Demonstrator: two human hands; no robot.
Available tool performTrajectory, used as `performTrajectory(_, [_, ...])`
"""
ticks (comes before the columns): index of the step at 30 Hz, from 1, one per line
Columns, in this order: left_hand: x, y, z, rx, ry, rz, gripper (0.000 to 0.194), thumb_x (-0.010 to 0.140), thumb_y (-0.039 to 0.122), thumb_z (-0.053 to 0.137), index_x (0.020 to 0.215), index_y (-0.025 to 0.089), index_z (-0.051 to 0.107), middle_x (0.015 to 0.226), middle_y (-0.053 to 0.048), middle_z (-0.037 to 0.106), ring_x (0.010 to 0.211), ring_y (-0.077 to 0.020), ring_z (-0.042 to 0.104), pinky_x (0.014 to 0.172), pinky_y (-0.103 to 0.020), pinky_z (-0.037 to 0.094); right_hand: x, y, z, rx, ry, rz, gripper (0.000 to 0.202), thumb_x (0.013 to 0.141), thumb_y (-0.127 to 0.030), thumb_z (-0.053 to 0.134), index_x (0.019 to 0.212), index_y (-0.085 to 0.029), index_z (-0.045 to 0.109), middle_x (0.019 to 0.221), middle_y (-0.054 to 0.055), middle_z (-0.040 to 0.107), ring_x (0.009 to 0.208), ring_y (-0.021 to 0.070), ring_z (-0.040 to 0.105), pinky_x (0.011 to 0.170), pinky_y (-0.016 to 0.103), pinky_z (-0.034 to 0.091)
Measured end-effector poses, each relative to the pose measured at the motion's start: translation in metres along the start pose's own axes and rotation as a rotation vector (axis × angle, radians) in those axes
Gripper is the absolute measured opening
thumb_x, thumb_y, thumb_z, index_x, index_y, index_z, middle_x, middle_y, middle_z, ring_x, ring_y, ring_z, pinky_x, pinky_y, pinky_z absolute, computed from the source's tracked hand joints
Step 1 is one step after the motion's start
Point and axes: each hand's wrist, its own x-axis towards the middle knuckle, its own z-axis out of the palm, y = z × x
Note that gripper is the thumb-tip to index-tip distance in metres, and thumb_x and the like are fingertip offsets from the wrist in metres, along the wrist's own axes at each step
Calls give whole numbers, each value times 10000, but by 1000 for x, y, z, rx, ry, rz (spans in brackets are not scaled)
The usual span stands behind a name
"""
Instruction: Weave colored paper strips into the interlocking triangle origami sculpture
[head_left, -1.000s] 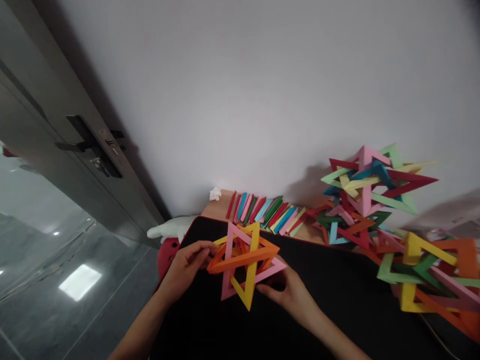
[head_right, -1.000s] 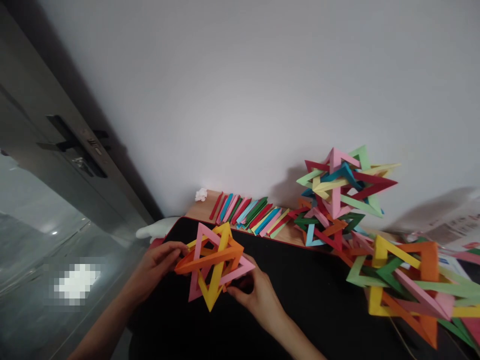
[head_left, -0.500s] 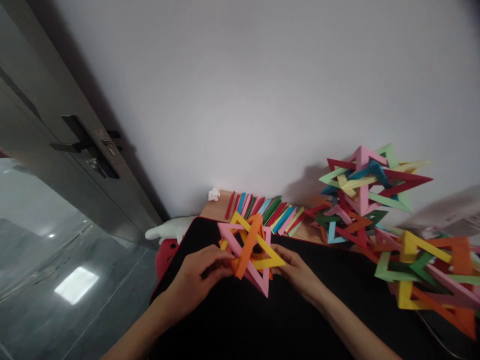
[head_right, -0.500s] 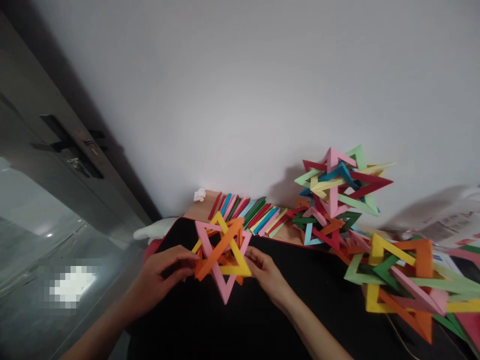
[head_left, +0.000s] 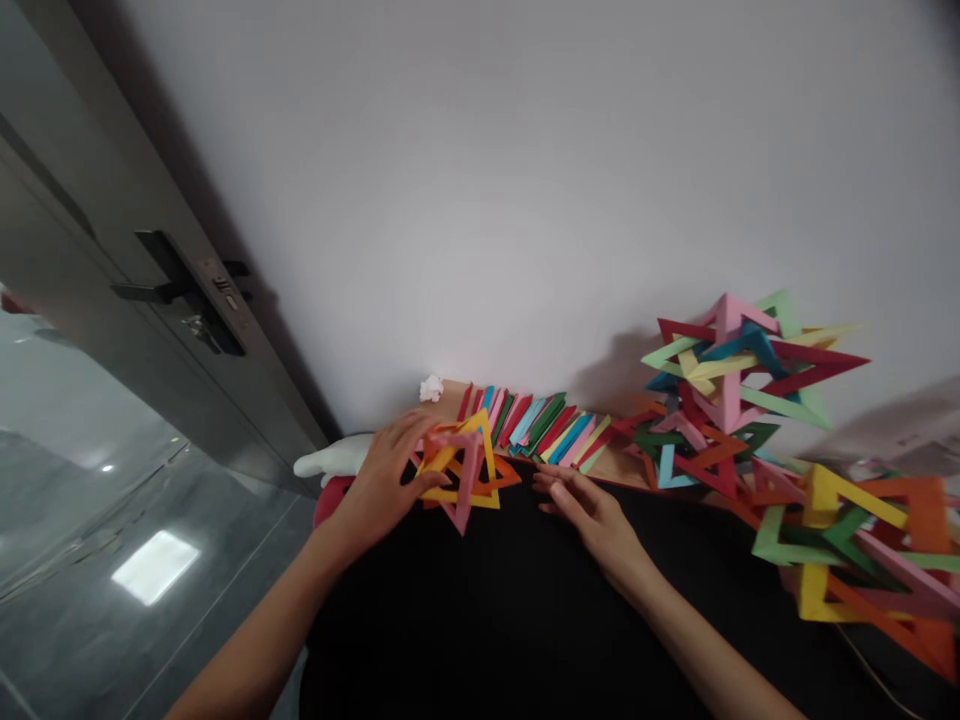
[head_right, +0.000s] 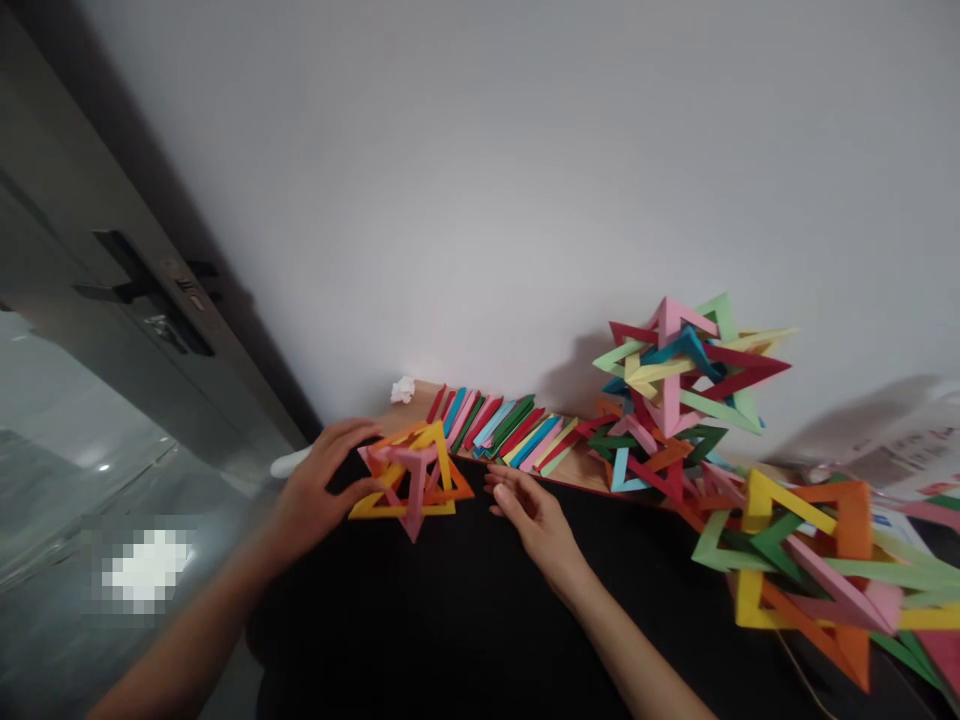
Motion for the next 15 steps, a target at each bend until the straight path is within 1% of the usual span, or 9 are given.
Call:
performTrajectory(2, [13,-14,3,-27,-87,21,498,817,368,640,1279,229,517,1338,-103,536,1290,-294,426,1096,-462,291,-3,5,1,-57,80,-33,479,736,-567,671,1030,-189,644,974,97,681,953,255,648,769,396,566])
performTrajectory(3, [18,-20,4,-52,-98,3,501,830,361,619,1296,228,493,1351,-108,523,1297,-291,423,1098,-461,289,-5,7,2,-80,112,-51,471,732,-564,675,1008,-184,641,919,84,674,896,239,653,748,383,568])
performTrajectory(5, [26,-33,6,-141,-41,-65,619,818,360,620,1375,232,382,1420,-120,449,1280,-284,453,1073,-450,334,-9,11,4,-113,135,-88,438,746,-539,674,989,-177,633,837,60,646,810,206,644,726,354,564])
performTrajectory(7, [30,-42,5,-247,22,-106,674,821,351,601,1414,236,302,1455,-125,405,1244,-272,497,1034,-428,388,-14,13,7,-142,108,-109,396,770,-500,670,992,-176,625,837,55,633,802,190,635,733,329,554])
performTrajectory(8, [32,-46,5,-282,27,-120,652,828,348,583,1409,234,309,1438,-121,431,1231,-263,511,1024,-417,400,-17,13,10,-160,84,-111,377,780,-480,667,998,-177,620,855,57,633,811,186,634,738,319,549])
performTrajectory(9, [33,-50,4,-298,4,-134,607,832,349,567,1386,228,349,1399,-113,481,1218,-258,523,1019,-409,406,-19,13,12,-180,59,-114,359,788,-461,664,1006,-180,614,871,58,634,820,184,634,740,310,545])
performTrajectory(12, [35,-57,6,-280,-133,-179,470,822,360,562,1261,206,501,1263,-89,605,1170,-254,557,1003,-388,413,-25,11,21,-249,-5,-135,303,815,-396,646,1029,-187,597,897,55,629,808,175,633,717,298,540])
performTrajectory(14, [34,-60,10,-267,-184,-204,371,811,358,577,1144,194,579,1149,-76,667,1076,-250,608,942,-368,452,-28,9,28,-294,-42,-167,267,832,-348,626,1044,-192,586,909,54,620,793,170,631,705,302,542])
performTrajectory(15, [33,-59,13,-264,-194,-211,307,808,359,582,1062,189,614,1062,-66,697,995,-245,639,888,-357,479,-30,7,30,-315,-60,-190,257,835,-327,618,1053,-196,581,919,54,614,790,169,630,702,307,545])
